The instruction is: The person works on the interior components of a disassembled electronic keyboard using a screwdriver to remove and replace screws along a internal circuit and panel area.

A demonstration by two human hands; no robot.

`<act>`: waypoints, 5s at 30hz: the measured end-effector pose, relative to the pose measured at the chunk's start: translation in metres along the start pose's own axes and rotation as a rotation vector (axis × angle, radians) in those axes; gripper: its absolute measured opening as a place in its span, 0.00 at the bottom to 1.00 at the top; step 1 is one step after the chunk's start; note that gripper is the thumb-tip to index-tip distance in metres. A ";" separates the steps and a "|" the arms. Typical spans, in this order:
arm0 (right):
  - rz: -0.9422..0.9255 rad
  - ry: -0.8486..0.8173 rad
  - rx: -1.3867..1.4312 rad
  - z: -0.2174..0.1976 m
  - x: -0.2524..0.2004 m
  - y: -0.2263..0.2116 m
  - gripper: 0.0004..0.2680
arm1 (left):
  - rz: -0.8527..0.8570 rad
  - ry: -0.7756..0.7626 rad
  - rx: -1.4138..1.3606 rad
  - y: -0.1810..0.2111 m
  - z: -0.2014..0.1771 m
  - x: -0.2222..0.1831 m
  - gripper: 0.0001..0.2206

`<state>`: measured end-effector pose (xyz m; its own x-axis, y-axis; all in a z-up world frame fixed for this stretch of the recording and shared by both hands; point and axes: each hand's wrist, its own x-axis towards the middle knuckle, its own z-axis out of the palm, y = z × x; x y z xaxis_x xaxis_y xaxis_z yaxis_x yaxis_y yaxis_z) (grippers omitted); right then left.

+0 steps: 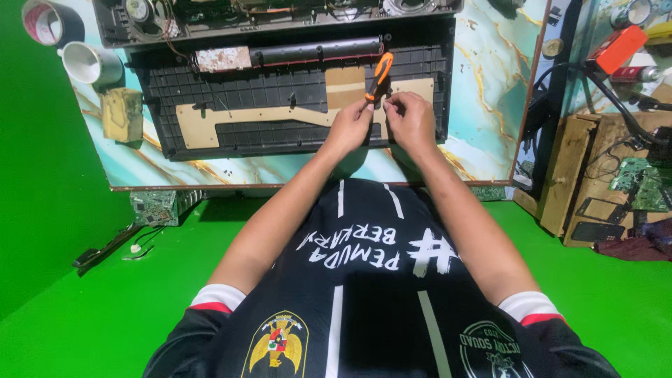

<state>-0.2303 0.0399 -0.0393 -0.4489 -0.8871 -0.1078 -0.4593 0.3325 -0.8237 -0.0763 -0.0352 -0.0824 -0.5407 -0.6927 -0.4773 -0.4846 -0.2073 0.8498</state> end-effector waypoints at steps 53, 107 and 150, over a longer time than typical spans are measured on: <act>0.081 -0.005 -0.034 0.008 0.015 0.007 0.06 | -0.064 -0.043 -0.103 -0.003 -0.001 0.012 0.15; 0.183 -0.277 0.386 -0.037 -0.033 -0.018 0.10 | 0.307 0.081 0.113 0.067 -0.032 -0.053 0.12; -0.027 0.033 0.139 -0.027 -0.029 -0.010 0.05 | 0.386 0.256 0.410 0.055 0.003 -0.015 0.08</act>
<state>-0.2332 0.0711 -0.0130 -0.4637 -0.8834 -0.0677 -0.3619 0.2587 -0.8956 -0.0975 -0.0340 -0.0293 -0.5720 -0.8192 -0.0405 -0.5392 0.3384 0.7712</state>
